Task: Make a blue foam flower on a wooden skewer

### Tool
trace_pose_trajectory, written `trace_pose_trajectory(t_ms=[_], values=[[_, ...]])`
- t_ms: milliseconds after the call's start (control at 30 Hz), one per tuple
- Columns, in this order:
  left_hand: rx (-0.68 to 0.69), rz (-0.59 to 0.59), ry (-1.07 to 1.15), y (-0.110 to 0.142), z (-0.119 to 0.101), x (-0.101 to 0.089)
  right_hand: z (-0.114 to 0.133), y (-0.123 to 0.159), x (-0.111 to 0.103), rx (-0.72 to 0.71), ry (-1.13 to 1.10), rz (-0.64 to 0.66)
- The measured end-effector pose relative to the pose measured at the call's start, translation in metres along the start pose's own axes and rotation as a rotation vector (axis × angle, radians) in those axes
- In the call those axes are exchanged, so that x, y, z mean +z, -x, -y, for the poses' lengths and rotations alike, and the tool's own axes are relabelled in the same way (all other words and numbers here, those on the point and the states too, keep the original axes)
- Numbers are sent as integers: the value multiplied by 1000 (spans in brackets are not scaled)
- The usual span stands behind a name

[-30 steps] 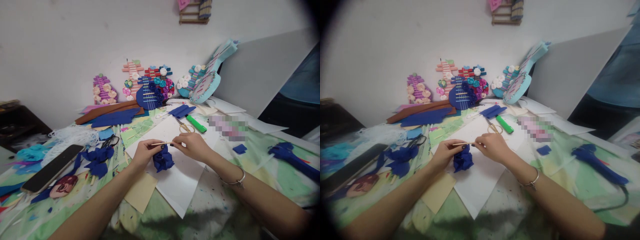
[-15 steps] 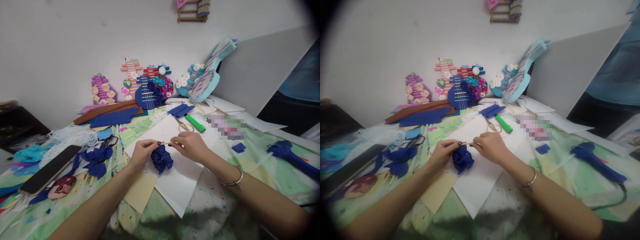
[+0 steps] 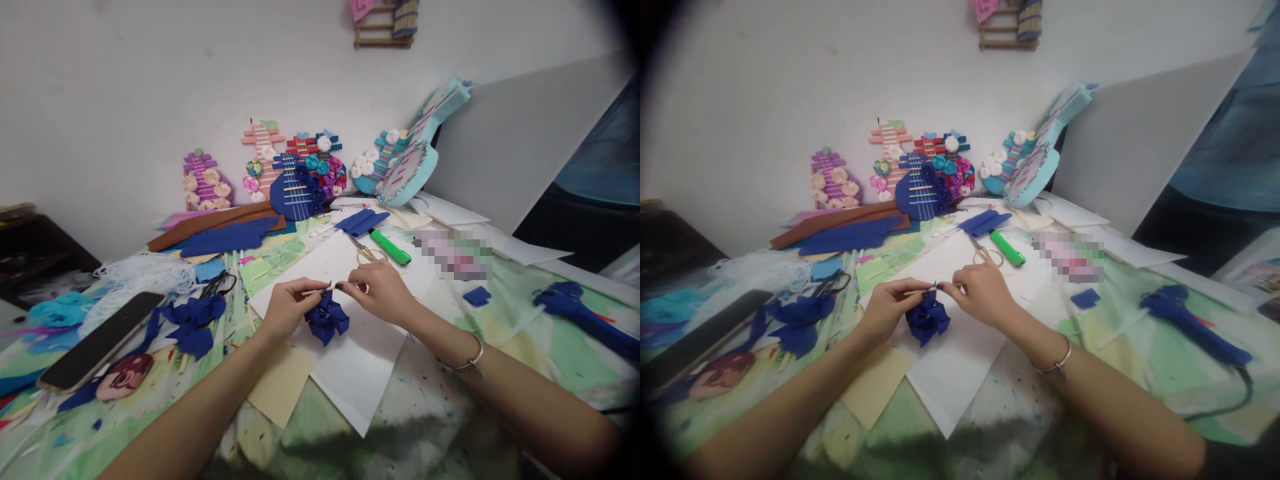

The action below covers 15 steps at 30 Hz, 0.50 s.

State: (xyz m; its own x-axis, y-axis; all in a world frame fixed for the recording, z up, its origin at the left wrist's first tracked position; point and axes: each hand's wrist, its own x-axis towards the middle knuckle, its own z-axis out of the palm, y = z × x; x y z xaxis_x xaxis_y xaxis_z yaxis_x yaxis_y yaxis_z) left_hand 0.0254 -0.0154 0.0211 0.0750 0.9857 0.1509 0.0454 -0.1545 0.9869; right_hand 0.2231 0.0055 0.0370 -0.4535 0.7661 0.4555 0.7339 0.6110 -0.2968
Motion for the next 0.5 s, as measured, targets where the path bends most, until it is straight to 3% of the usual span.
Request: trace_pose_trajectory(t_ms=[267,500], values=[[38,30,15,1,3,0,6,2,11,95,-32,-67],[132,78,-61,3,3,2,5,0,13,178,-150,-12]])
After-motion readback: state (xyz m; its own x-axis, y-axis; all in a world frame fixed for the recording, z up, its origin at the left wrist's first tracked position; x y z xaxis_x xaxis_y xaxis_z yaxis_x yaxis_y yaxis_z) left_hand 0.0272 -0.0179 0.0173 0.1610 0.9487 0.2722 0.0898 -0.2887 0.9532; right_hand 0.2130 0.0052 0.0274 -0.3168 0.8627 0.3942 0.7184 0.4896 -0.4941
